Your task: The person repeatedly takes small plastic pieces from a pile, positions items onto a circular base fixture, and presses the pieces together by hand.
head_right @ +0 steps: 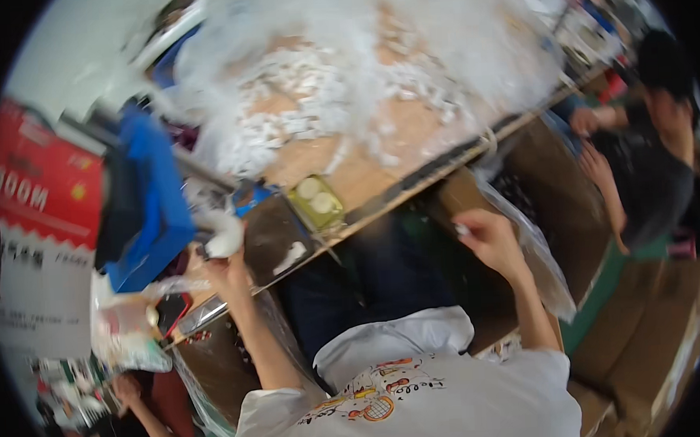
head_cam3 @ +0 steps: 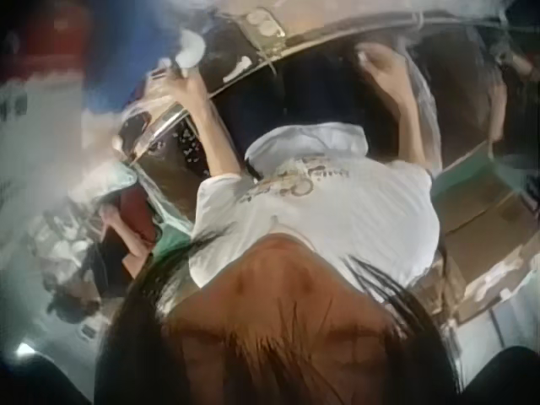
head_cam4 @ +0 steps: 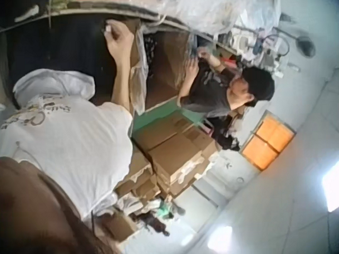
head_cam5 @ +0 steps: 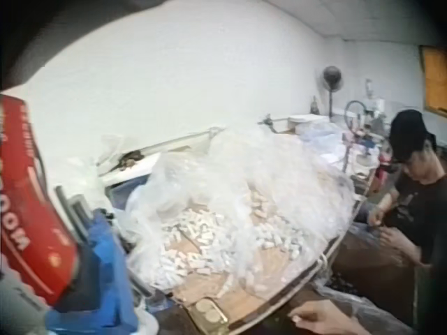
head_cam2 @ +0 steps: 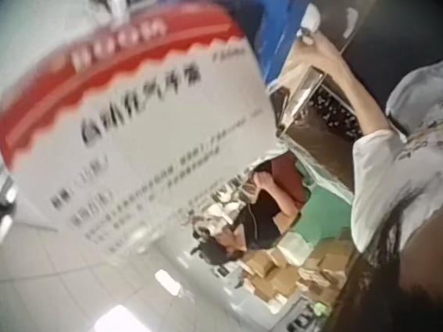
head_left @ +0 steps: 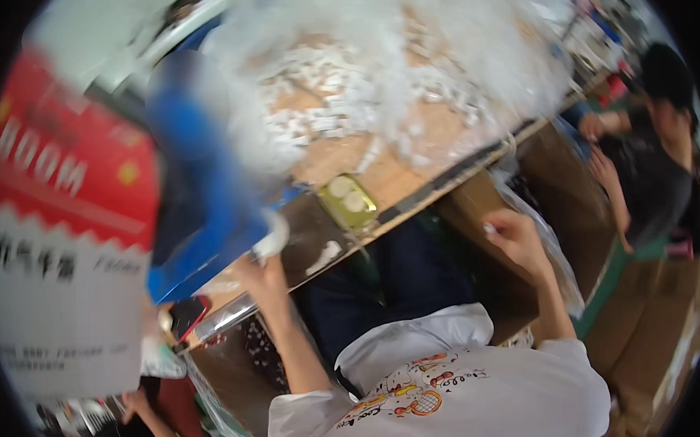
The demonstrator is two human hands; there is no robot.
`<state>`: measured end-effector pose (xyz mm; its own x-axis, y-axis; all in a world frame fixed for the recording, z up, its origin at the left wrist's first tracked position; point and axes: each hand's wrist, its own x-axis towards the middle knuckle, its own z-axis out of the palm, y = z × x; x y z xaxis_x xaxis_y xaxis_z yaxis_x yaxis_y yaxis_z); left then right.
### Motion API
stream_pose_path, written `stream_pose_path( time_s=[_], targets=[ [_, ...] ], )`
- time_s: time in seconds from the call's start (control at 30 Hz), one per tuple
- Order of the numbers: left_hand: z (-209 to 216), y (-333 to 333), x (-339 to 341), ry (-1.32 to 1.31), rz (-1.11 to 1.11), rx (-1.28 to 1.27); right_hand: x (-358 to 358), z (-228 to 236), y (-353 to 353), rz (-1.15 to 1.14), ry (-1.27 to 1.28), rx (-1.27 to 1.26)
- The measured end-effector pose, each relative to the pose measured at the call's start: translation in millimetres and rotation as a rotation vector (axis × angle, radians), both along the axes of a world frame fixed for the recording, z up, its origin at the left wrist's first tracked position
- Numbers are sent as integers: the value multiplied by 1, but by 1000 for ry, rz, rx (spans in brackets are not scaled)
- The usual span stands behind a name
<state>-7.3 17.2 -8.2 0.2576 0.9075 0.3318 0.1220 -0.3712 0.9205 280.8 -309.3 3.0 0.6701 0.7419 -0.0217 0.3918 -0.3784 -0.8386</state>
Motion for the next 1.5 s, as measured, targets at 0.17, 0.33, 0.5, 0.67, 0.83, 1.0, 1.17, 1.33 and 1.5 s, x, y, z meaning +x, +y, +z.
stream_pose_path(
  time_s=[0.17,0.33,0.5,0.67,0.83,1.0,1.17,1.33,1.5],
  targets=[
    [29,-38,-60,40,205,-20,-50,-97,-270,-796,-200,-457],
    [-16,-60,-239,1305,240,-351,-128,-161,-368,-680,-279,-1155],
    [0,-23,-248,840,390,133,-10,-66,-116,-423,-251,-53],
    [-8,137,-165,346,226,379,43,-3,174,177,21,499],
    [-33,184,-62,655,240,366,143,-36,337,-25,-759,345],
    [-49,166,-72,728,307,370,121,-52,352,108,-890,76],
    [-59,128,-70,761,285,463,108,-42,328,339,-784,174],
    [-36,80,-60,669,217,489,65,-15,302,380,-682,176],
    [-17,70,-56,480,96,533,71,-11,291,326,-706,298]
  ],
)
